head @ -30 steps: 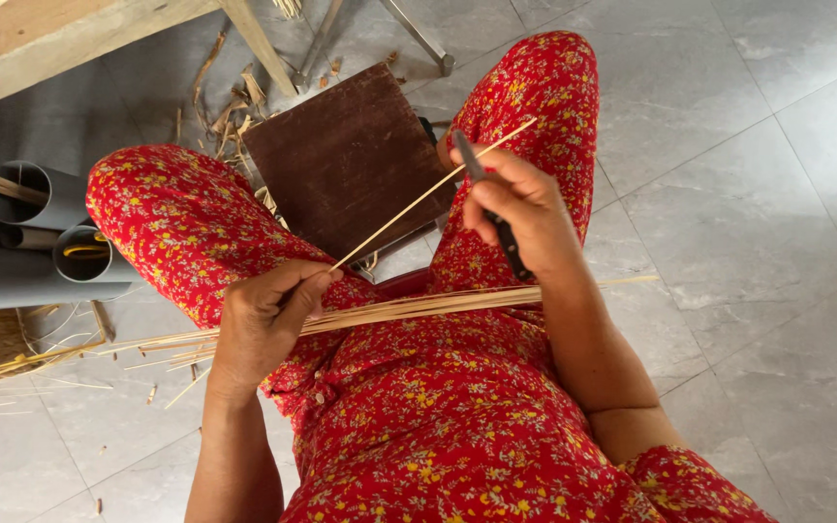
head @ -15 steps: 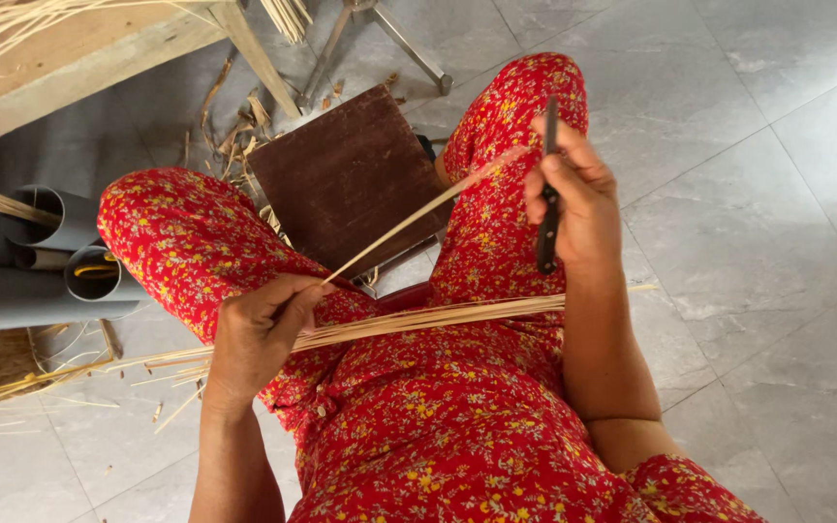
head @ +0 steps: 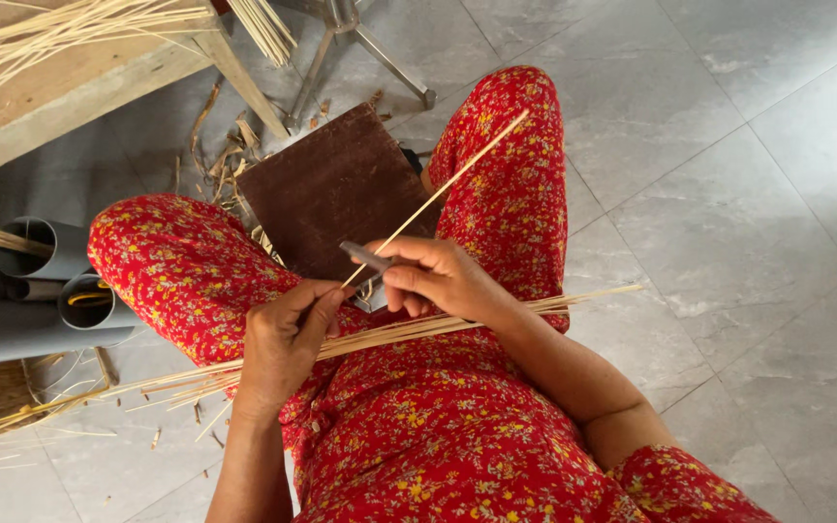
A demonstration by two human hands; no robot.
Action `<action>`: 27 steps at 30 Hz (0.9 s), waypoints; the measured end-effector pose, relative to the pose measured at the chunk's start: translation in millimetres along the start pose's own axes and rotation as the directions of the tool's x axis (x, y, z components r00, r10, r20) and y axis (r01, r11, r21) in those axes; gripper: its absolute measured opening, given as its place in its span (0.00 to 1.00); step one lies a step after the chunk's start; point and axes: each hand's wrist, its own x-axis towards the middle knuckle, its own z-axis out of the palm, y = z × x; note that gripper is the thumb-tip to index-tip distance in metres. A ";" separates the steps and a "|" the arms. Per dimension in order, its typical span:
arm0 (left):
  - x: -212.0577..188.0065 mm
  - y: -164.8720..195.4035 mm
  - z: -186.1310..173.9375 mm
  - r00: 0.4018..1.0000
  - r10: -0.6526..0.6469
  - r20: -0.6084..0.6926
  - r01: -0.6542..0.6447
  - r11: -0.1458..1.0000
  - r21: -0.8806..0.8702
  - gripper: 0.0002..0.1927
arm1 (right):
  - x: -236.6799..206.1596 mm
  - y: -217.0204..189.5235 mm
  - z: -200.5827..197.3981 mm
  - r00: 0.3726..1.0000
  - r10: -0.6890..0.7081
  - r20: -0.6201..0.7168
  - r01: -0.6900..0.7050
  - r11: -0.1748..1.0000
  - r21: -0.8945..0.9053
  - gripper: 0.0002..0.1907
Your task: The person sits on a low stool with a wooden board across their lap, holding a bundle of thin bamboo strips. They take one strip at a time, hold it taut, and run a small knife along it to shave and smooth the bamboo, adding finished strips to the bundle across their lap.
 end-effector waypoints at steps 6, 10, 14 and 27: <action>-5.7 -5.3 -11.8 1.000 0.022 -0.013 -0.022 1.000 -0.012 0.06 | -5.4 1.1 -35.4 0.983 -0.055 -0.176 0.075 0.991 0.110 0.17; -10.4 -10.2 -15.1 0.999 0.036 -0.017 -0.036 0.999 0.004 0.06 | -19.4 -0.7 -62.3 0.929 -0.075 -0.361 0.143 0.976 0.164 0.16; -12.2 -13.5 -18.6 0.999 -0.025 -0.032 0.025 1.000 0.015 0.07 | -24.8 -4.5 -85.8 0.858 -0.100 -0.503 0.261 0.929 0.260 0.18; -2.1 -0.8 12.2 0.997 -0.056 -0.053 0.059 0.997 0.054 0.08 | -10.0 -4.2 -14.0 0.998 0.060 0.006 -0.060 0.998 -0.001 0.23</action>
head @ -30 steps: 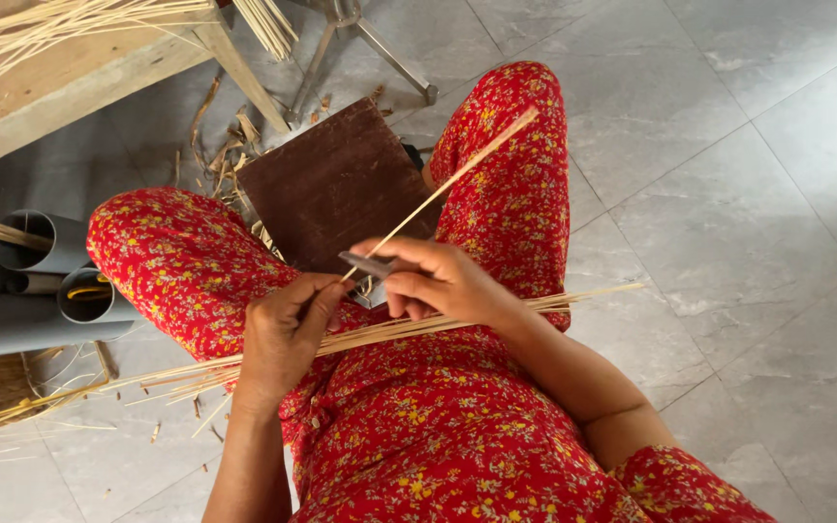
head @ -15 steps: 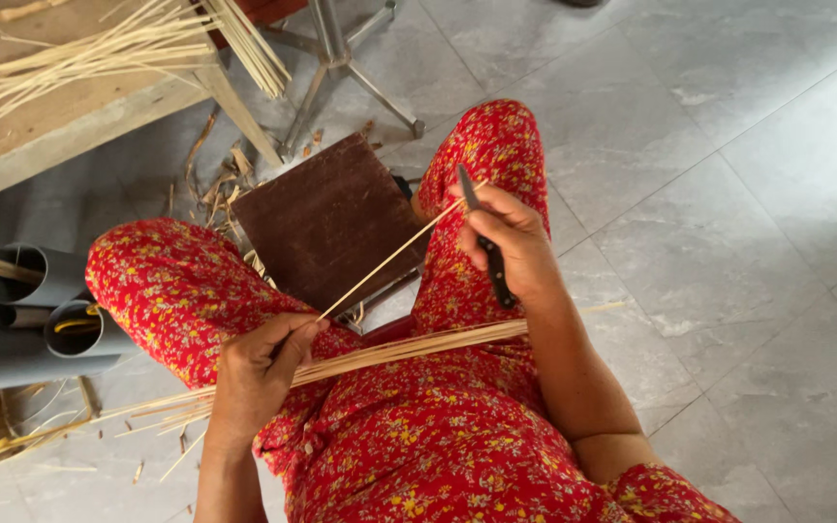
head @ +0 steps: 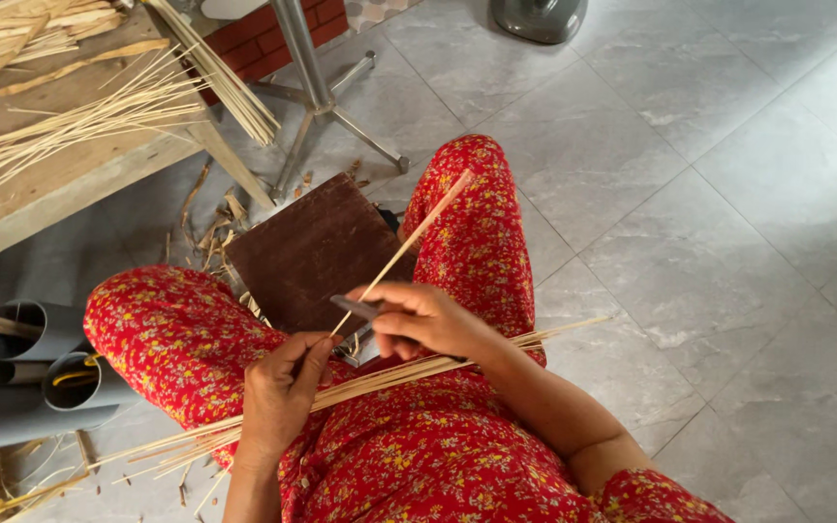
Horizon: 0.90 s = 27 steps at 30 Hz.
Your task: The person sits on a low stool with a wooden board across their lap, holding a bundle of thin bamboo strips. They take one strip at a time, hold it taut, and run a small knife along it to shave and smooth the bamboo, adding finished strips to the bundle across their lap.
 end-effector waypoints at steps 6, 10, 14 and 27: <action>-3.5 -1.4 -5.4 0.999 0.040 0.004 -0.040 0.999 -0.017 0.08 | 4.7 12.8 -9.9 0.996 -0.075 -0.041 0.078 0.995 0.064 0.20; -4.0 -9.9 -11.5 0.999 0.030 0.015 -0.030 1.000 -0.007 0.08 | 2.8 6.5 -32.7 0.975 -0.103 -0.194 0.118 0.991 0.067 0.18; -7.1 -17.6 -16.6 0.995 0.098 0.014 -0.097 0.994 -0.059 0.08 | -9.5 0.4 -54.0 0.947 -0.094 -0.306 0.167 0.961 0.222 0.18; -4.0 -20.2 -21.2 0.995 0.070 -0.067 -0.069 0.997 0.017 0.08 | -21.9 -17.3 -51.6 0.971 -0.009 -0.237 0.024 0.998 0.061 0.23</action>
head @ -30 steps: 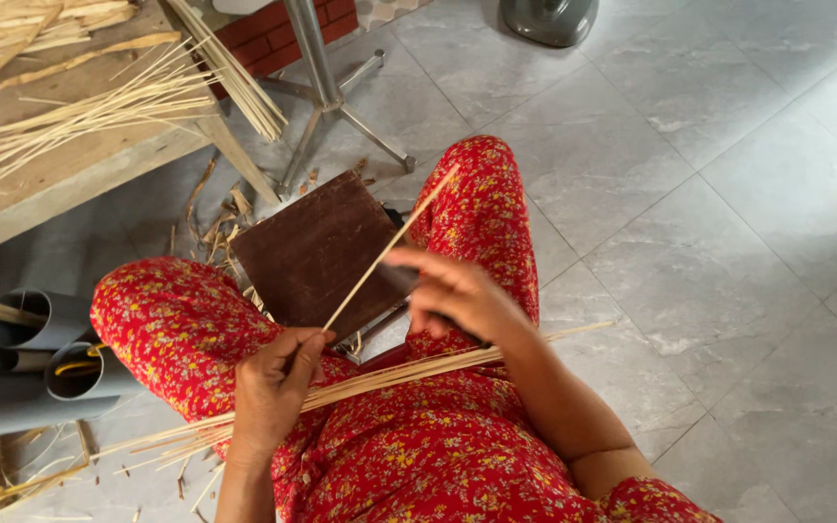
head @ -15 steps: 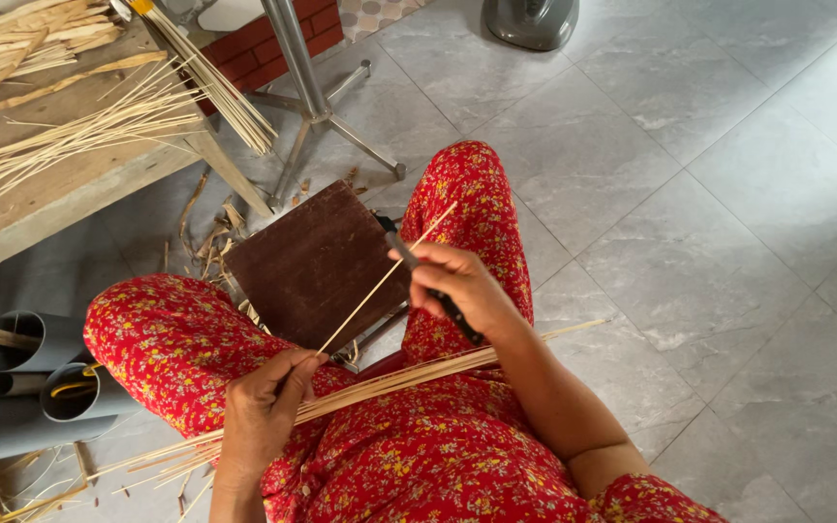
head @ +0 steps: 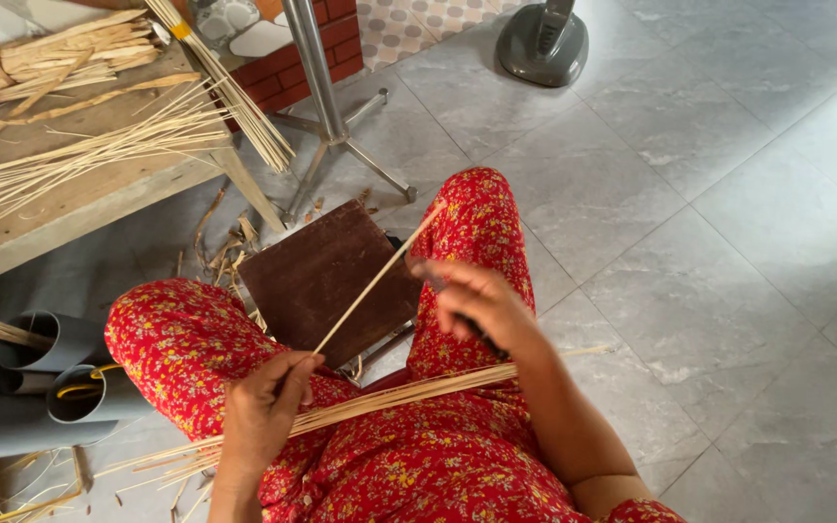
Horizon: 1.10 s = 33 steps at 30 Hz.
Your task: The person sits on a low stool with a wooden board across their lap, holding a bundle of thin bamboo strips. They take one strip at a time, hold it taut, and run a small knife along it to shave and smooth the bamboo, adding finished strips to the bundle across their lap.
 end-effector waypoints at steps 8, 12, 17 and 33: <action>2.2 21.8 15.1 0.997 0.056 0.056 -0.056 0.998 0.009 0.08 | 11.0 15.3 53.4 0.977 -0.014 0.212 0.018 1.000 -0.020 0.21; 0.3 20.8 6.2 0.999 0.008 0.052 -0.008 1.000 0.008 0.08 | 13.5 9.2 33.8 0.995 -0.063 0.082 0.065 0.997 -0.031 0.19; -1.7 8.7 -7.7 0.997 0.046 0.063 -0.045 0.999 -0.015 0.08 | 11.5 10.3 0.3 0.988 -0.047 -0.147 0.069 0.987 0.145 0.17; 13.2 49.7 -50.1 0.878 0.475 0.057 -0.439 0.753 0.491 0.02 | 3.2 -11.4 77.4 0.964 -0.265 -0.026 0.207 0.809 -0.550 0.22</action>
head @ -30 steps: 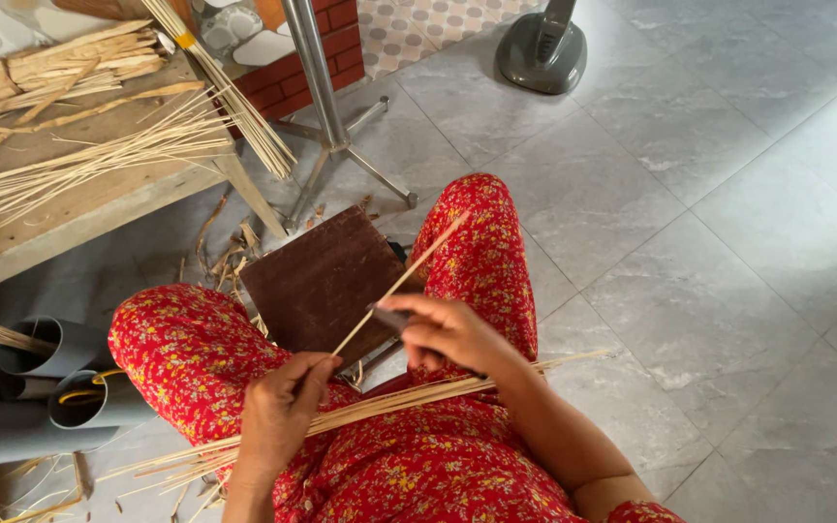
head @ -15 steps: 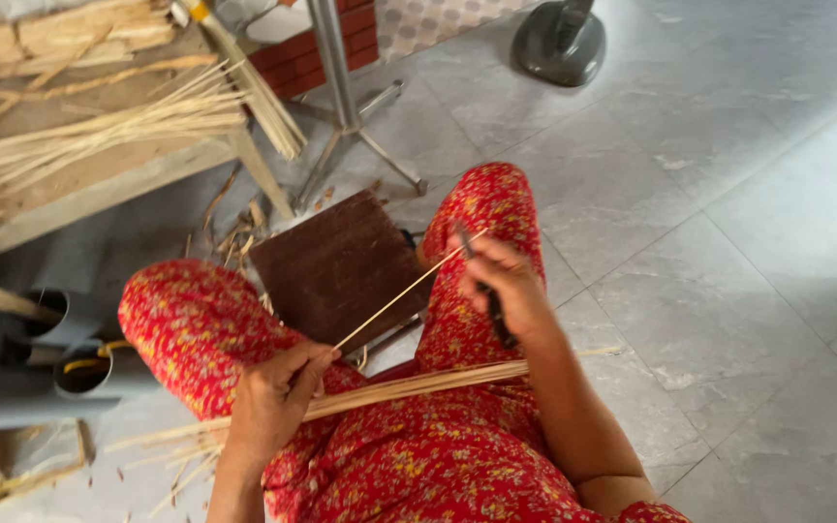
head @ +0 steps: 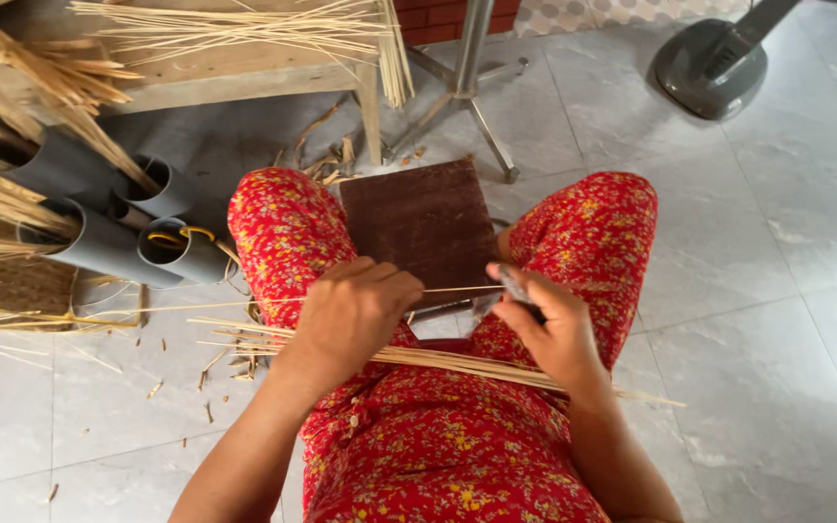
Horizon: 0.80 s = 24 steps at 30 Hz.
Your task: The person sits on a low stool with a wooden board across their lap, holding a bundle of thin bamboo strips. They take one strip at a time, hold it taut, and run a small knife along it to shave and smooth the bamboo, adding finished strips to the bundle across their lap.
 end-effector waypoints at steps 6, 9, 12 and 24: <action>12.7 18.2 -22.8 0.995 0.101 -0.013 -0.101 0.994 0.048 0.04 | 7.5 -3.4 19.2 0.985 -0.172 -0.006 0.162 0.938 -0.308 0.10; 2.5 23.0 -32.5 0.914 0.252 -0.317 -0.254 0.967 0.035 0.11 | 12.6 -5.2 17.0 0.996 -0.063 -0.063 0.036 0.932 -0.362 0.09; -17.3 25.6 -32.2 0.891 0.208 -0.404 -0.302 0.936 -0.183 0.09 | 20.0 -10.9 14.9 0.980 0.072 -0.183 -0.142 0.903 -0.406 0.10; -9.2 6.2 70.6 0.919 -0.306 -0.249 0.110 0.805 -0.582 0.10 | 58.2 50.0 28.6 0.992 0.036 0.121 -0.060 0.978 0.201 0.10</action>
